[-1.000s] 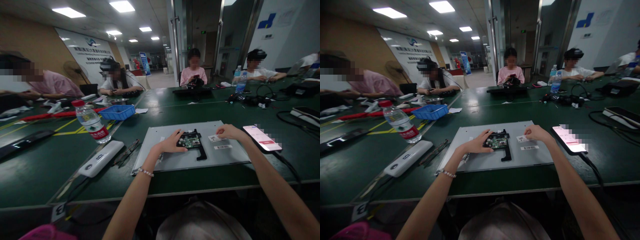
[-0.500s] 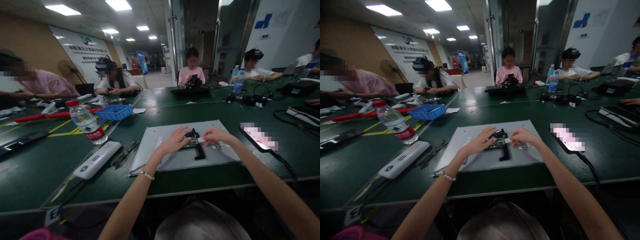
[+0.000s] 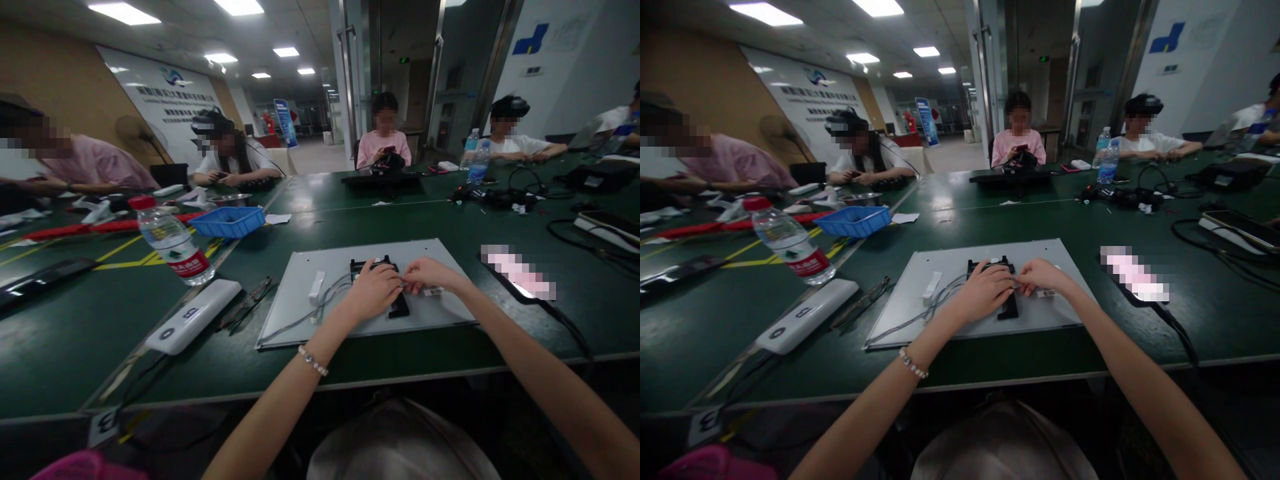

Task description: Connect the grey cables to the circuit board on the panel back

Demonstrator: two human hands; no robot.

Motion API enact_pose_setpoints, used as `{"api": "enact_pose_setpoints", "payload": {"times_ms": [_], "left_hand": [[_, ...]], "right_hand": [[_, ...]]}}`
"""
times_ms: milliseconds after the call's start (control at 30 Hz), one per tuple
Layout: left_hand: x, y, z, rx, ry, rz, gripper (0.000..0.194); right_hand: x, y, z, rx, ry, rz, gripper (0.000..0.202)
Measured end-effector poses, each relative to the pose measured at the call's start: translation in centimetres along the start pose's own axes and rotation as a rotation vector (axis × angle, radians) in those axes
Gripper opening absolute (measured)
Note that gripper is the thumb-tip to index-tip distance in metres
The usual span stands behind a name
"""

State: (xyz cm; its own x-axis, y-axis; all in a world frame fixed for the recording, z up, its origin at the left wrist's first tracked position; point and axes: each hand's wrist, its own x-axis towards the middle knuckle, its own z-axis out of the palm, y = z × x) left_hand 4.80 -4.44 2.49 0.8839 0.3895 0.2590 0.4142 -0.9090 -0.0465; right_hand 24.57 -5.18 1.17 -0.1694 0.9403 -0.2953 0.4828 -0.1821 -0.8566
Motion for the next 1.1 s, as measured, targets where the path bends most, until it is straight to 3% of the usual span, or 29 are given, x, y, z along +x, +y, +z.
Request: {"api": "enact_pose_setpoints", "payload": {"times_ms": [200,300,467,700,900,1100], "left_hand": [[-0.2,0.1,0.5,0.0,0.004,0.0,0.031],[-0.3,0.1,0.6,-0.004,0.015,-0.009,0.027],[-0.3,0.1,0.5,-0.001,0.0,-0.003,0.027],[-0.6,0.3,0.5,0.001,0.019,-0.008,0.027],[-0.8,0.1,-0.4,0.023,0.068,-0.052,0.028],[-1.3,-2.9,-2.1,0.085,0.127,-0.228,0.027]], "right_hand": [[0.5,1.0,0.0,-0.219,0.082,-0.071,0.008],[0.6,1.2,-0.1,-0.288,0.114,-0.139,0.021],[0.6,1.2,0.1,-0.347,0.035,-0.198,0.023],[0.1,0.7,0.2,-0.291,0.034,-0.169,0.022],[-0.1,0.6,-0.5,-0.144,0.106,-0.232,0.023],[0.1,0.6,-0.4,-0.072,0.188,-0.322,0.023]]}}
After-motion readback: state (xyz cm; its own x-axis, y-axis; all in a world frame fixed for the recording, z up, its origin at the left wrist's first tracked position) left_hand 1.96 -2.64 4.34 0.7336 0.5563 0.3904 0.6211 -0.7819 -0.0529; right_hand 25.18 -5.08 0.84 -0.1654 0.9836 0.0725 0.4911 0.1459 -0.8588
